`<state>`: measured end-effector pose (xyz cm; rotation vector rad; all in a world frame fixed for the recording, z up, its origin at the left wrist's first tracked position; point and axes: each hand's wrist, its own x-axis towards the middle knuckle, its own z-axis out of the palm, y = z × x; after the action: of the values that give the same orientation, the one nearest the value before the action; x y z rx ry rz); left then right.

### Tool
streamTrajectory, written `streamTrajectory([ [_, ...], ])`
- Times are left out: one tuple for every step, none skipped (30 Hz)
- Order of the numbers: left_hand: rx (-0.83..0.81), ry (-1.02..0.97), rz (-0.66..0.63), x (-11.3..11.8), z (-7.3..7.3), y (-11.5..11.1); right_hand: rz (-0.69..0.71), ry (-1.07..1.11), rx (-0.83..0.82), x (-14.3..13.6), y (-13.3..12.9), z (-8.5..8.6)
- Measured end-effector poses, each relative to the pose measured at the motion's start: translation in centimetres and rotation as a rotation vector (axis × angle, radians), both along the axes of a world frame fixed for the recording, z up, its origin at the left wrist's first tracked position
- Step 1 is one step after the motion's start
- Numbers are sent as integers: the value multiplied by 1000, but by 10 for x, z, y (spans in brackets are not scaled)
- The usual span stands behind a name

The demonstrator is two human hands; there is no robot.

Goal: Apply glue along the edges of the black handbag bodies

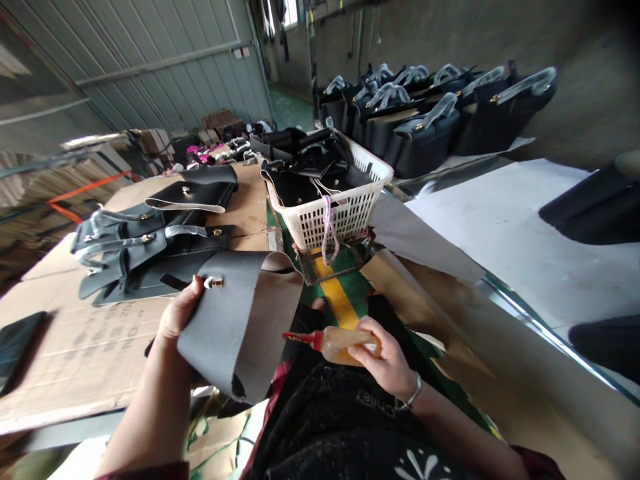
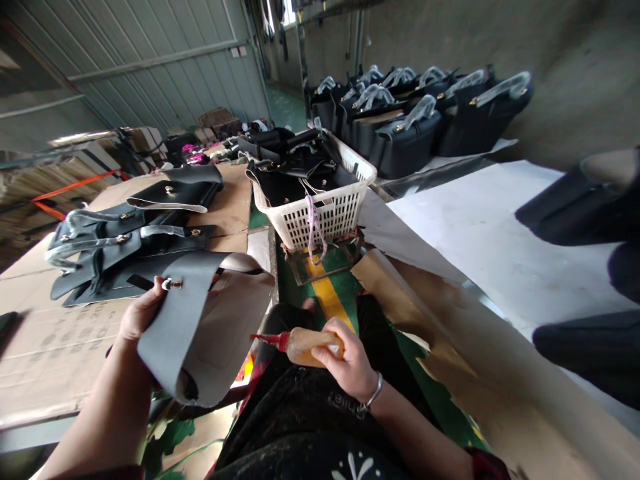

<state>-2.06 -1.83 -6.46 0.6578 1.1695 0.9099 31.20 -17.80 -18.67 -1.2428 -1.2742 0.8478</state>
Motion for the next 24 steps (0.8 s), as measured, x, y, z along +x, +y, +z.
streamTrajectory([
  [-2, -3, 1, 0, -1, 0, 29, 3, -9, -2, -2, 0],
  [-8, -6, 3, -1, -2, 0, 65, 11, -21, -4, -6, 1],
  [-16, -8, 5, -2, -2, 1, 104, 26, -33, -7, -9, 1],
  [-26, -11, 4, -2, -3, 1, 142, 44, -43, -9, -13, 2],
  [-36, -15, -1, -3, -4, 2, 180, 64, -51, -11, -16, 2],
  [-42, -20, -7, -3, -4, 3, 212, 82, -60, -13, -19, 3],
  [-44, -26, -14, -4, -4, 3, 230, 97, -66, -13, -20, 4],
  [-42, -31, -20, -4, -4, 4, 227, 109, -72, -13, -21, 4],
  [-39, -33, -25, -4, -3, 4, 203, 117, -74, -12, -20, 5],
  [-37, -34, -29, -4, -3, 4, 165, 120, -75, -11, -18, 6],
  [-36, -33, -31, -3, -2, 4, 123, 116, -75, -10, -17, 7],
  [-34, -33, -31, -3, -1, 4, 85, 106, -74, -8, -15, 7],
  [-33, -33, -33, -3, -1, 4, 59, 91, -74, -7, -13, 7],
  [-29, -33, -34, -2, -1, 3, 48, 74, -76, -7, -13, 7],
  [-24, -34, -34, -2, -1, 3, 49, 59, -79, -7, -13, 7],
  [-18, -36, -34, -1, -1, 3, 61, 50, -83, -8, -14, 7],
  [-13, -37, -35, -1, -1, 3, 81, 49, -88, -9, -15, 6],
  [-7, -39, -36, -1, -2, 3, 109, 55, -97, -12, -18, 6],
  [-4, -39, -38, -1, -2, 2, 145, 68, -110, -14, -21, 7],
  [-3, -38, -41, -1, -3, 2, 184, 86, -126, -16, -23, 7],
  [-5, -33, -44, -1, -3, 3, 222, 107, -141, -18, -26, 7],
  [-9, -27, -48, -2, -3, 3, 250, 128, -153, -20, -28, 7],
  [-14, -18, -52, -2, -3, 3, 264, 144, -159, -20, -28, 8],
  [-18, -10, -56, -3, -3, 3, 261, 152, -155, -20, -28, 8],
])
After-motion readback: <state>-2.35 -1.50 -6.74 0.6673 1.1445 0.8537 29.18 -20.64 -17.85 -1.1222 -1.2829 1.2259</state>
